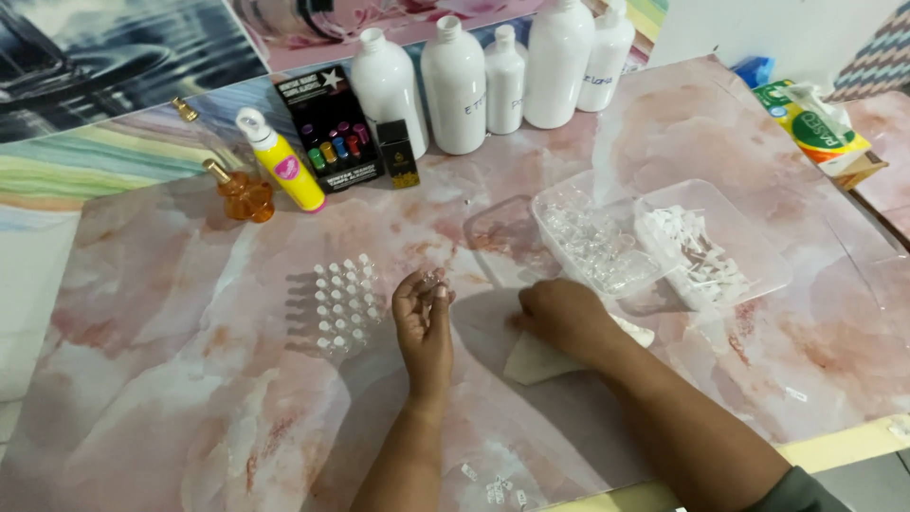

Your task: Assembling small plastic components and sticks for perfume bottle samples on a counter.

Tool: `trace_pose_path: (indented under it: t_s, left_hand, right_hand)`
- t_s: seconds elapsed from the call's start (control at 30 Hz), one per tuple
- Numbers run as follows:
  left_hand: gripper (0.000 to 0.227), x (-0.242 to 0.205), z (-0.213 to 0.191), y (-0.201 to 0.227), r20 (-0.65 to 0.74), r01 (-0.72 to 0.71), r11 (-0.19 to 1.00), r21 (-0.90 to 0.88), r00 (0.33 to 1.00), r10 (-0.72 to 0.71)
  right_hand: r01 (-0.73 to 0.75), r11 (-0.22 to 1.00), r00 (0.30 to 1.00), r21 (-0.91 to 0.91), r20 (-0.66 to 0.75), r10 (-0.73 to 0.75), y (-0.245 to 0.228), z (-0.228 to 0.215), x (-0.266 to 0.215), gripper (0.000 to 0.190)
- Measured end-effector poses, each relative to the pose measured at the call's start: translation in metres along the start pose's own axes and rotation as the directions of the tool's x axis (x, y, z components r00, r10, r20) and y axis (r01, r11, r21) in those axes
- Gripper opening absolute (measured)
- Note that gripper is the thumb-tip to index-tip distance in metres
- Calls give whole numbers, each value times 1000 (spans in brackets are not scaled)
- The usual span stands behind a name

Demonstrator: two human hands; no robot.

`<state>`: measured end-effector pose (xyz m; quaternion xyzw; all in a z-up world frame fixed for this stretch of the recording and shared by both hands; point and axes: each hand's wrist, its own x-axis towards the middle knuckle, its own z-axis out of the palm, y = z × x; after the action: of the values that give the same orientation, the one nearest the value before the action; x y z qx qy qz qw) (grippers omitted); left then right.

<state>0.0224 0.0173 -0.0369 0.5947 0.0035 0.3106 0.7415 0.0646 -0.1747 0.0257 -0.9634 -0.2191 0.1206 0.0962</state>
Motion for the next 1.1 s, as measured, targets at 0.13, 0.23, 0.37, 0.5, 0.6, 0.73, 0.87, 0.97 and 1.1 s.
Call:
trace_pose_path:
  t_s: [0.13, 0.23, 0.37, 0.5, 0.6, 0.73, 0.87, 0.97, 1.1]
  left_hand:
    - [36, 1, 2, 4, -26, -14, 1000, 20, 1000, 14]
    - [36, 0, 0, 6, -78, 70, 997, -26, 994, -71]
    - [39, 3, -2, 0, -92, 92, 996, 18, 992, -90]
    - [41, 3, 1, 8, -99, 131, 991, -3, 986, -131]
    - [40, 1, 2, 7, -92, 123, 992, 8, 988, -122]
    - [39, 1, 2, 8, -88, 101, 995, -12, 991, -101]
    - [41, -2, 9, 10, -41, 86, 996, 5, 995, -86]
    - [46, -7, 15, 12, -12, 62, 997, 49, 998, -61]
    - [39, -9, 18, 7, 106, 5, 982, 190, 994, -26]
  right_hand:
    - [162, 972, 949, 170, -298, -106, -3, 6, 8, 28]
    - [355, 919, 831, 168, -506, -229, -8, 21, 15, 17]
    - [555, 832, 719, 20, -513, -468, -18, 32, 20, 28]
    - [590, 760, 571, -274, -524, -632, -42, 42, 19, 30]
    - [557, 739, 532, -380, -520, -668, -39, 69, 38, 36]
    - [537, 754, 558, -378, -511, -653, -36, 60, 33, 42]
    - [535, 802, 638, -265, -496, -589, -22, 55, 36, 47]
    - [536, 840, 684, -84, -540, -491, -6, 49, 35, 38]
    - [346, 934, 904, 86, -298, -307, 18, 26, 17, 19]
